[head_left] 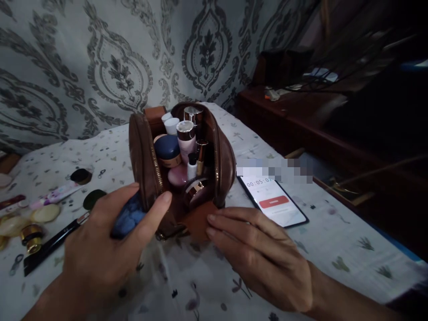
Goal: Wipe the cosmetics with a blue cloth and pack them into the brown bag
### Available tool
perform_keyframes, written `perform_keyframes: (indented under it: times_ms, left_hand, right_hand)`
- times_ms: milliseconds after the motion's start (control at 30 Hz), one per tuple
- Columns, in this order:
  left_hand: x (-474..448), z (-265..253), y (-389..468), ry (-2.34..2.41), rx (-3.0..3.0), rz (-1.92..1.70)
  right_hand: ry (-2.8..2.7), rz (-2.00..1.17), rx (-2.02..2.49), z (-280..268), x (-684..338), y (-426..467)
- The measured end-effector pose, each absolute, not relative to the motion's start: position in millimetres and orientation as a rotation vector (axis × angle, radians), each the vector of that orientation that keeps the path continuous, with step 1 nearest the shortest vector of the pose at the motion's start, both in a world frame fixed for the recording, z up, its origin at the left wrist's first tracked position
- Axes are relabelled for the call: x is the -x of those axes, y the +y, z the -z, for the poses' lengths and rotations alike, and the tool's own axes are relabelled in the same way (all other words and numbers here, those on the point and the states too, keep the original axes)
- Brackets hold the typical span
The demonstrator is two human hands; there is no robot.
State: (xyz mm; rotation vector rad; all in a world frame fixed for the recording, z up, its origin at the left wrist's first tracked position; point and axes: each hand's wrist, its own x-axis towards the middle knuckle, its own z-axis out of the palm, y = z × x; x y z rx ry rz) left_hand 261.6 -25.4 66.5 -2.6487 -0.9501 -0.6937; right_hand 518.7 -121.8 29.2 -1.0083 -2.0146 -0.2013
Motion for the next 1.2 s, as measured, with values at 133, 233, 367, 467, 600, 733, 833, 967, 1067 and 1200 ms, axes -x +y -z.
perform_keyframes:
  times_ms: [133,233,367,467,600,733,833,967,1067,1200]
  left_hand:
    - [-269.5,-72.7,-28.3,-0.719,2.533,0.637]
    - [-263.7,-70.9,-32.0,-0.619,2.484,0.673]
    - [-241.8,-57.5,-40.0,-0.621,2.546,0.574]
    - [-221.4,-49.0,-44.8,-0.647,2.573,0.479]
    - [-191.3,-41.9,-43.5,-0.723,2.546,0.451]
    - [-159.9,-36.2,-30.7,-0.981,2.490,0.420]
    - [-141.4,-34.6,-17.5,-1.340,2.398,0.386]
    - [-129.7,-35.5,-8.0,-1.652,2.324,0.294]
    - [-127.4,-36.3,-8.8,-1.727,2.366,0.133]
    - [-124.4,-37.0,-10.9,-1.737,2.440,0.050]
  right_hand:
    - [-1.998,0.222,1.074,-43.3,-513.2,-120.5]
    - [-1.994,0.289,1.118,-49.9,-505.3,-118.3]
    - [-1.996,0.341,1.119,-53.3,-492.2,-117.5]
    - [-1.987,0.376,1.107,-54.7,-480.9,-118.9]
    - [-1.999,0.385,1.039,-56.8,-462.8,-119.4]
    - [-2.066,0.261,0.944,-54.2,-436.9,-116.1]
    - [-2.140,0.135,0.883,-47.1,-412.8,-110.6]
    - [-2.183,-0.083,0.899,-33.2,-382.2,-98.2]
    - [-2.135,-0.270,0.885,-19.9,-363.9,-85.9]
    - [-1.958,-0.555,0.922,-0.6,-349.4,-74.0]
